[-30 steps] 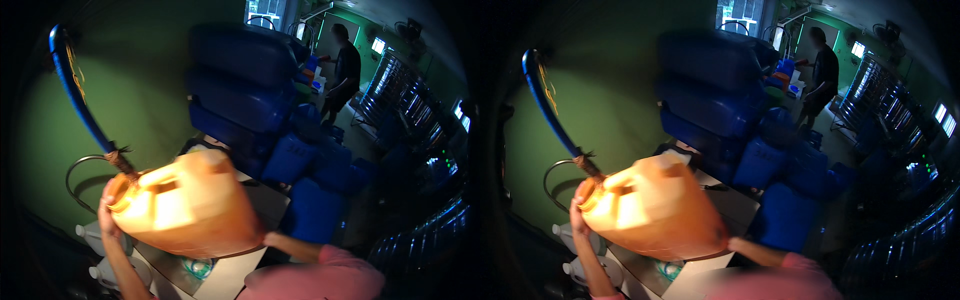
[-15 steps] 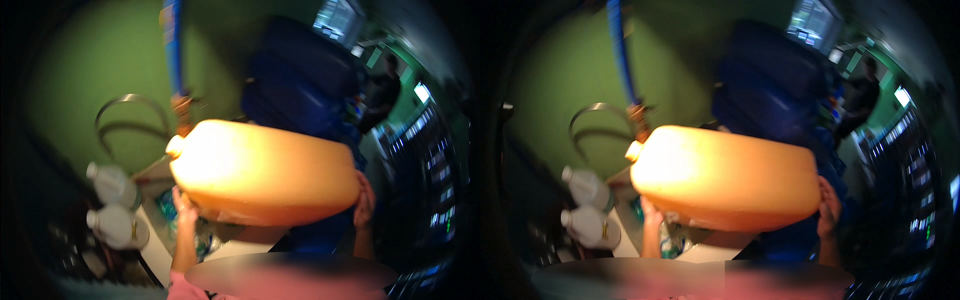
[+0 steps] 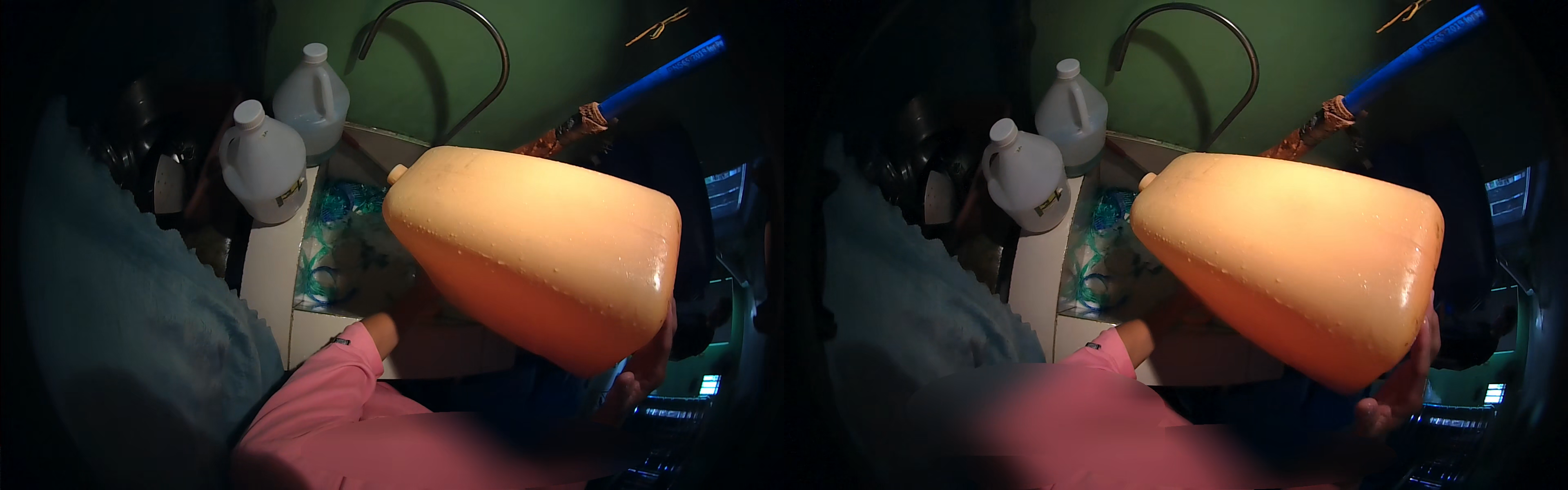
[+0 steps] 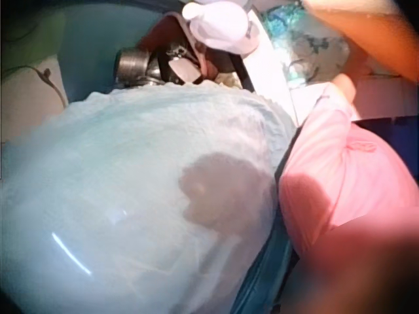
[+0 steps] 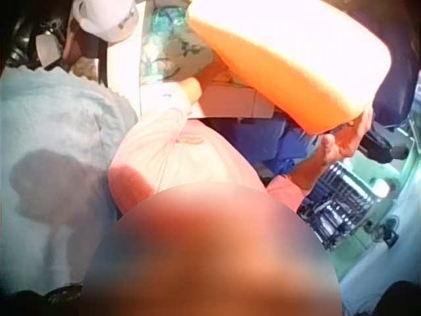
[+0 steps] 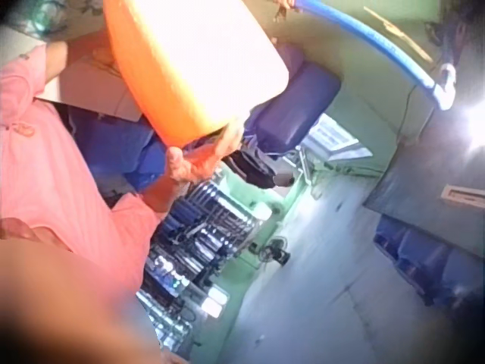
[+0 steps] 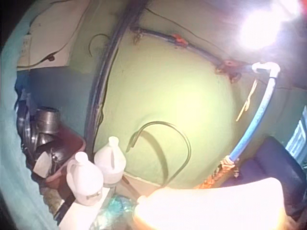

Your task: The person washes a large orange jerrycan by hand in a sink, scrubbing the exterior and interior with a green mesh scrubber, rinsing it under running water, and then placing it on a stack of blue containers. The person also rinses the scrubber and the sink area.

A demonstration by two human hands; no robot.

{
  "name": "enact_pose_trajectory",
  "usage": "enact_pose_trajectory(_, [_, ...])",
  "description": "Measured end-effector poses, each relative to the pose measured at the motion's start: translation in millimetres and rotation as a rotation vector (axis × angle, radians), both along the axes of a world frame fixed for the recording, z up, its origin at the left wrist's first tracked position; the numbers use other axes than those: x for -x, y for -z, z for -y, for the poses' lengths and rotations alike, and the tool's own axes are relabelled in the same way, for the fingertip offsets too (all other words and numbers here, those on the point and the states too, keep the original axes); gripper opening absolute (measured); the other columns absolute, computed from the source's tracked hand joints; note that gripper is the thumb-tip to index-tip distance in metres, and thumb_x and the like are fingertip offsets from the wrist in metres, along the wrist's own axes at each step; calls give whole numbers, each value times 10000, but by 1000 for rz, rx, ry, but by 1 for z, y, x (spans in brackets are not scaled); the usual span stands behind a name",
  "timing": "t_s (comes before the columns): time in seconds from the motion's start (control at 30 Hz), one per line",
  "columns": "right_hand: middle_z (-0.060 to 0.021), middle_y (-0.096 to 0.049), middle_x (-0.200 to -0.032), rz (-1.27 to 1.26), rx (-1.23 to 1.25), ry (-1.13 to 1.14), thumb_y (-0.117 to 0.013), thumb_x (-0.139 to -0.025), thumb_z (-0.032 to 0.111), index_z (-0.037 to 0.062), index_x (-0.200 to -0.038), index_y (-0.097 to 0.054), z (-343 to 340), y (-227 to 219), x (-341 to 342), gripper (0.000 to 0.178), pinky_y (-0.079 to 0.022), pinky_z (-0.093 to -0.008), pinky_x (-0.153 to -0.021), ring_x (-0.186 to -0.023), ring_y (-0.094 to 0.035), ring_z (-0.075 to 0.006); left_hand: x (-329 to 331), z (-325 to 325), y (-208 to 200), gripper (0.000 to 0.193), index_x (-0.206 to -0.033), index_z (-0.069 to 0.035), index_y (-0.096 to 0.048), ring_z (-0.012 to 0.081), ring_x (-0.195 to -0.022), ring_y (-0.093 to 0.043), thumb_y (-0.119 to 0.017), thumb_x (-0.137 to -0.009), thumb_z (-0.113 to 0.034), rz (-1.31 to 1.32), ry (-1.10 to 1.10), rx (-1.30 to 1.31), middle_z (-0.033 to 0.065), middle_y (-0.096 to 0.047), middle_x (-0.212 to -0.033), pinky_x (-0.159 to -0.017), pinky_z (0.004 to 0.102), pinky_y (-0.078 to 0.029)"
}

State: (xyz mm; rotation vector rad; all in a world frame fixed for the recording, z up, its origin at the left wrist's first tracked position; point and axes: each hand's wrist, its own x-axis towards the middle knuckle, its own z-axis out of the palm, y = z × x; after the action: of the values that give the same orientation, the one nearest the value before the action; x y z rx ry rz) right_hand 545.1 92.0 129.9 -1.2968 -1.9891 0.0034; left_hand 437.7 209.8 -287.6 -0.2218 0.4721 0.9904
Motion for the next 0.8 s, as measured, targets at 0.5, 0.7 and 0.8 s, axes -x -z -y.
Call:
enact_pose_trajectory(0.5, [-207, -344, -1580, -890, -136, 386, -335, -1065, 509, 19, -1541, -334, 55, 230, -103, 683, -265, -511, -1200, -1429, -378, -343, 245, -19, -86, 469, -1082, -24, -676, 197, -1183, -549, -734, -898, -452, -706, -365, -621, 143, -549, -1364, -1034, 354, -420])
enact_pose_trajectory(0.7, [-167, -366, -1599, -1088, 578, 343, -382, -1063, 490, 52, -1565, -328, 9, 280, -65, 668, -177, -408, -1223, -1504, -288, -275, 287, -19, -223, 480, -672, -7, -583, 275, -1150, -576, -955, -635, -307, -1536, -562, -1026, 235, -545, -1303, -995, 369, -478])
enact_pose_trajectory(0.8, [-204, -338, -1607, -847, 267, 108, -545, -1005, 427, -6, -1554, -322, -67, 214, -51, 734, -177, -434, -1228, -1518, -263, -298, 262, -15, -228, 505, -638, -11, -560, 330, -1171, -594, -975, -583, -294, -1693, -592, -1160, 266, -519, -1349, -1001, 406, -505])
